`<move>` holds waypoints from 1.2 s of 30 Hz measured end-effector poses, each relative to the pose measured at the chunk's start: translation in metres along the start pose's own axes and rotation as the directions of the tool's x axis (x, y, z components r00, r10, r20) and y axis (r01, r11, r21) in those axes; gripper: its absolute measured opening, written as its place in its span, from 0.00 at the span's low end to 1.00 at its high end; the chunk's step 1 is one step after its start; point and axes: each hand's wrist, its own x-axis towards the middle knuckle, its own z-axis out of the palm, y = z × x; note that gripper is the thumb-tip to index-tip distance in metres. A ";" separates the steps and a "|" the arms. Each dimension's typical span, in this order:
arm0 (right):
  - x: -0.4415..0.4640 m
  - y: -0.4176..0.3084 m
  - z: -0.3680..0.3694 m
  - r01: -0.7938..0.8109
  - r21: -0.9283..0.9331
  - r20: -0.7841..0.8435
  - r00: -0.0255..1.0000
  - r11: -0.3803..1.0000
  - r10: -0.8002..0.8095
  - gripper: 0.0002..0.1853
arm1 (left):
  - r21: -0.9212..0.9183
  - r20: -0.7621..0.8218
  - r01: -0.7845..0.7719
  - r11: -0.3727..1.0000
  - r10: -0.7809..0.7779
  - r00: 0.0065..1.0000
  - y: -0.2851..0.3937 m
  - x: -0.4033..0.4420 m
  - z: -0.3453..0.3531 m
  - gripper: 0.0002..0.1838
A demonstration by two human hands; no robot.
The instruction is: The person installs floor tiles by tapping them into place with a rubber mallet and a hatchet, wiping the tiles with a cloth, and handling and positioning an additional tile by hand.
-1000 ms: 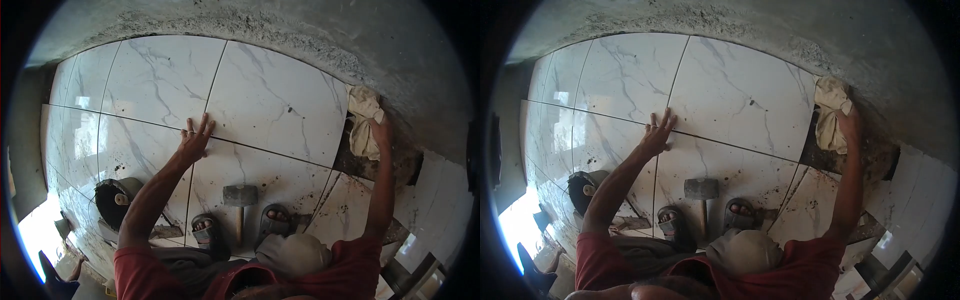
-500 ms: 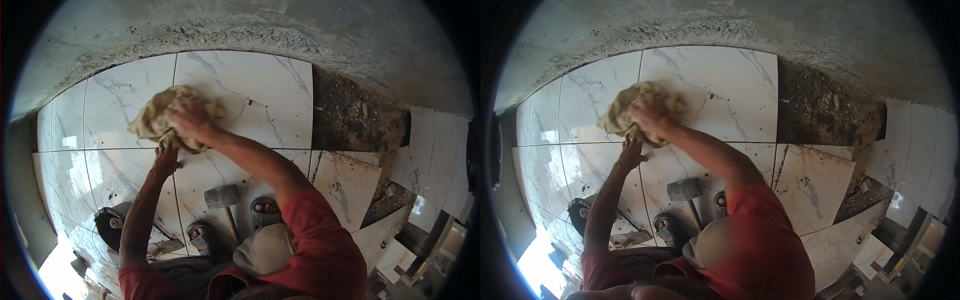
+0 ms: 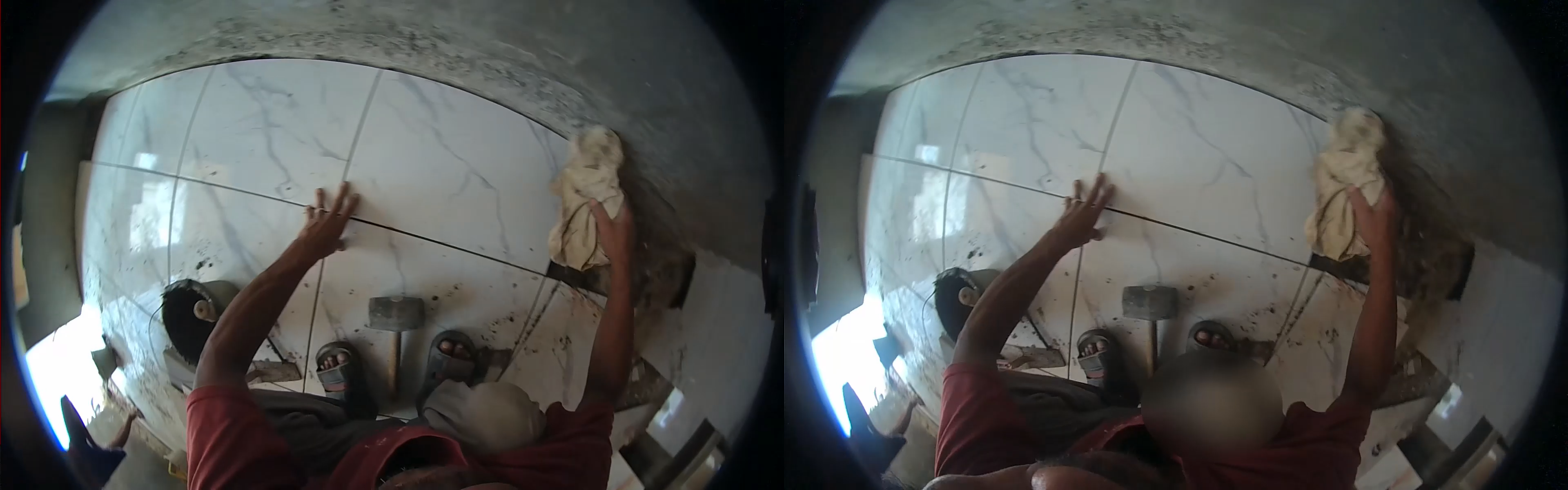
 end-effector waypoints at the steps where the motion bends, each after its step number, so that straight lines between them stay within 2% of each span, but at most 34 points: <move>1: 0.007 -0.032 0.020 0.156 -0.042 0.074 0.986 0.987 -0.152 0.28 | 0.007 0.011 -0.017 1.000 0.017 1.000 0.000 0.000 0.000 0.60; 2: 0.016 -0.063 0.045 0.311 -0.075 0.151 0.943 0.947 -0.298 0.30 | 0.011 0.007 0.013 1.000 -0.013 1.000 -0.001 -0.002 0.001 0.60; 4: 0.047 -0.092 0.122 0.496 -0.277 0.185 0.868 0.823 -0.460 0.32 | -0.032 0.011 -0.004 0.999 0.004 1.000 -0.003 -0.003 0.002 0.60; 6: 0.080 -0.132 0.203 0.521 -0.229 0.276 0.845 0.822 -0.459 0.33 | -0.060 0.010 0.031 0.998 -0.031 0.999 -0.005 -0.008 0.002 0.60; 8: 0.104 -0.183 0.270 0.597 -0.444 0.393 0.800 0.668 -0.453 0.33 | -0.111 -0.083 -0.010 0.994 0.001 0.997 -0.011 -0.006 0.010 0.60; 10: 0.112 -0.243 0.313 0.496 -0.455 0.338 0.865 0.740 -0.371 0.29 | -0.120 -0.063 0.038 0.992 -0.045 0.997 -0.009 -0.007 0.006 0.61; 11: 0.121 -0.268 0.330 0.511 -0.438 0.355 0.854 0.739 -0.381 0.29 | -0.149 -0.087 0.015 0.989 -0.029 0.996 -0.009 -0.008 0.005 0.61; 13: 0.138 -0.309 0.359 0.449 -0.466 0.522 0.835 0.762 -0.172 0.26 | -0.213 -0.138 -0.008 0.977 -0.022 0.990 -0.012 -0.011 0.007 0.62; 14: 0.138 -0.320 0.369 0.458 -0.455 0.537 0.825 0.764 -0.175 0.26 | -0.218 -0.127 0.009 0.976 -0.038 0.991 -0.015 -0.014 0.009 0.62; 16: 0.131 -0.334 0.376 0.665 -0.372 0.673 0.673 0.648 -0.306 0.25 | -0.322 -0.204 0.005 0.947 -0.075 0.976 -0.016 -0.014 0.013 0.61; 17: 0.118 -0.338 0.381 0.770 -0.387 0.670 0.613 0.508 -0.418 0.24 | -0.327 -0.161 0.073 0.942 -0.131 0.978 -0.017 -0.012 0.011 0.61; 18: 0.097 -0.338 0.386 0.846 -0.401 0.669 0.533 0.352 -0.518 0.24 | -0.329 -0.166 0.075 0.941 -0.136 0.977 -0.014 -0.017 0.007 0.61; 19: 0.077 -0.332 0.394 0.901 -0.346 0.678 0.433 0.261 -0.594 0.23 | -0.382 -0.151 0.278 0.881 -0.357 0.922 -0.011 -0.026 -0.001 0.64; 20: 0.058 -0.324 0.396 0.941 -0.293 0.679 0.330 0.170 -0.655 0.22 | -0.428 -0.120 0.460 0.778 -0.554 0.824 -0.007 -0.035 -0.004 0.67; 21: 0.041 -0.317 0.388 0.948 -0.280 0.689 0.307 0.150 -0.656 0.21 | -0.463 -0.101 0.550 0.695 -0.658 0.746 -0.006 -0.042 0.011 0.69; 22: 0.028 -0.305 0.378 0.954 -0.270 0.700 0.286 0.129 -0.655 0.20 | -0.459 -0.102 0.540 0.705 -0.646 0.757 -0.008 -0.042 0.021 0.69; 25: -0.014 -0.242 0.336 0.986 -0.166 0.691 0.129 0.018 -0.711 0.14 | -0.454 -0.127 0.602 0.657 -0.717 0.686 -0.008 -0.054 0.043 0.67; 28: -0.052 -0.164 0.283 0.980 -0.167 0.644 0.195 0.112 -0.740 0.09 | -0.450 -0.176 0.564 0.692 -0.688 0.704 -0.022 -0.054 0.042 0.66; 30: -0.075 -0.121 0.227 0.967 -0.180 0.645 0.253 0.178 -0.721 0.09 | -0.306 -0.161 0.486 0.818 -0.548 0.821 -0.017 -0.060 0.022 0.64; 31: -0.082 -0.097 0.202 0.960 -0.194 0.641 0.280 0.203 -0.715 0.08 | -0.314 -0.192 0.356 0.880 -0.426 0.884 -0.024 -0.058 0.024 0.61; 32: -0.089 -0.072 0.180 0.947 -0.203 0.682 0.320 0.249 -0.658 0.09 | -0.316 -0.190 0.348 0.883 -0.418 0.888 -0.023 -0.053 0.021 0.61; 34: -0.099 -0.023 0.136 0.922 -0.251 0.746 0.378 0.294 -0.549 0.10 | -0.135 -0.057 0.237 0.962 -0.246 0.968 -0.019 -0.044 0.007 0.58; 35: -0.102 -0.001 0.113 0.913 -0.286 0.768 0.400 0.292 -0.500 0.10 | -0.095 -0.027 0.240 0.966 -0.243 0.970 -0.014 -0.040 0.001 0.55; 36: -0.101 0.016 0.090 0.900 -0.316 0.827 0.416 0.299 -0.378 0.11 | -0.100 -0.030 0.230 0.968 -0.234 0.972 -0.013 -0.038 0.002 0.55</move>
